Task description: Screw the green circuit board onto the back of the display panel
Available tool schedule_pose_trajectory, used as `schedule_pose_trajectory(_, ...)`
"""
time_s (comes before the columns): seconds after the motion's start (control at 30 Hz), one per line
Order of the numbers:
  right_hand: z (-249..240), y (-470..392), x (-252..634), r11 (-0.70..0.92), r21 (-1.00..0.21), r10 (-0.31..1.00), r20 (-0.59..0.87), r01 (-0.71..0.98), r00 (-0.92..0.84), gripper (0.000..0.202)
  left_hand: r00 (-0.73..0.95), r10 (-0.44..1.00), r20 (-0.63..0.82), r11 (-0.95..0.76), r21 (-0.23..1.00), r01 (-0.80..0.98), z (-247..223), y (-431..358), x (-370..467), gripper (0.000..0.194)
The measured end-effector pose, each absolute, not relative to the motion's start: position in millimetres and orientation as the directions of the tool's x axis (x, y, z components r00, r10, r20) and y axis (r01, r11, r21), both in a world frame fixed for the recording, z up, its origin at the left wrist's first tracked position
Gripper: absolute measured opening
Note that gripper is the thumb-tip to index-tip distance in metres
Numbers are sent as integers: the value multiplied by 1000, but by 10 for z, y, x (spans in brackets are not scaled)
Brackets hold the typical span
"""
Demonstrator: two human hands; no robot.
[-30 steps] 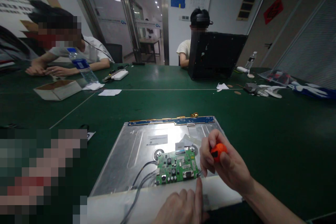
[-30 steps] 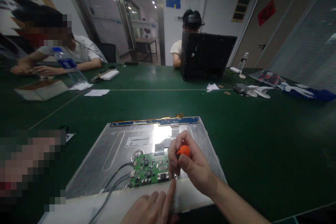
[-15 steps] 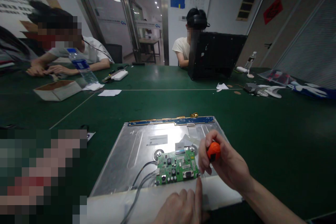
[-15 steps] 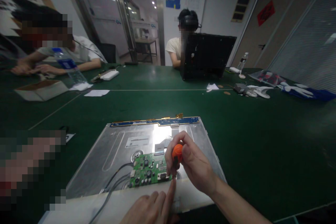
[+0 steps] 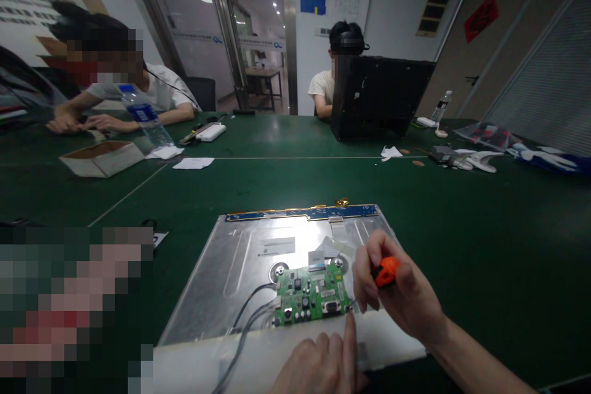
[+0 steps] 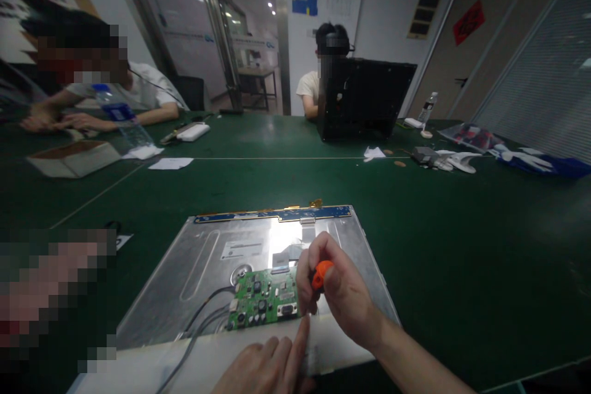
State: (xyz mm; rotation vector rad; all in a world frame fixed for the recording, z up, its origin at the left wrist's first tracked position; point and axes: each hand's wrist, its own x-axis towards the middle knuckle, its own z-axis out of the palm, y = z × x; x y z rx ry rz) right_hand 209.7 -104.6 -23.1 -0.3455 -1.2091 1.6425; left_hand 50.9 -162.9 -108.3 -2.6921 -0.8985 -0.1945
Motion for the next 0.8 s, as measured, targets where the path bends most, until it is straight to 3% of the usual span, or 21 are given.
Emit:
schedule_pose_trajectory(0.3, -282, -1065, 2110, 104, -867, 829, 346, -488, -439, 55, 793, 557, 248, -756, -244, 607, -1115, -1618, 507, 62)
schedule_pose_trajectory(0.37, -278, -1104, 2124, 170, -905, 825, 348, -391, -447, 47, 789, 550, 276, -749, -257, 611, -1129, -1616, 511, 59)
schedule_pose_trajectory(0.47, -186, -1135, 2164, 375, -922, 804, 377, -98, -459, 28, 777, 552, 303, -738, -257, 624, -1140, -1614, 513, 59)
schedule_pose_trajectory(0.53, -74, -1122, 2206, 489, -869, 770, 391, 72, -503, 29, 773, 559, 300, -734, -255, 629, -1138, -1616, 512, 60)
schedule_pose_trajectory(0.63, 130, -1067, 2284, 627, -690, 743, 387, 363, -546, 22, 779, 563, 277, -741, -249, 624, -1133, -1626, 513, 62)
schedule_pose_trajectory(0.73, 351, -1014, 2357, 591, -532, 790, 230, 607, -568, 16, 774, 578, 257, -739, -236, 631, -1139, -1639, 515, 62)
schedule_pose_trajectory(0.8, 498, -999, 2385, 594, -457, 782, 135, 662, -608, 17, 772, 582, 258, -735, -239, 634, -1146, -1643, 512, 62)
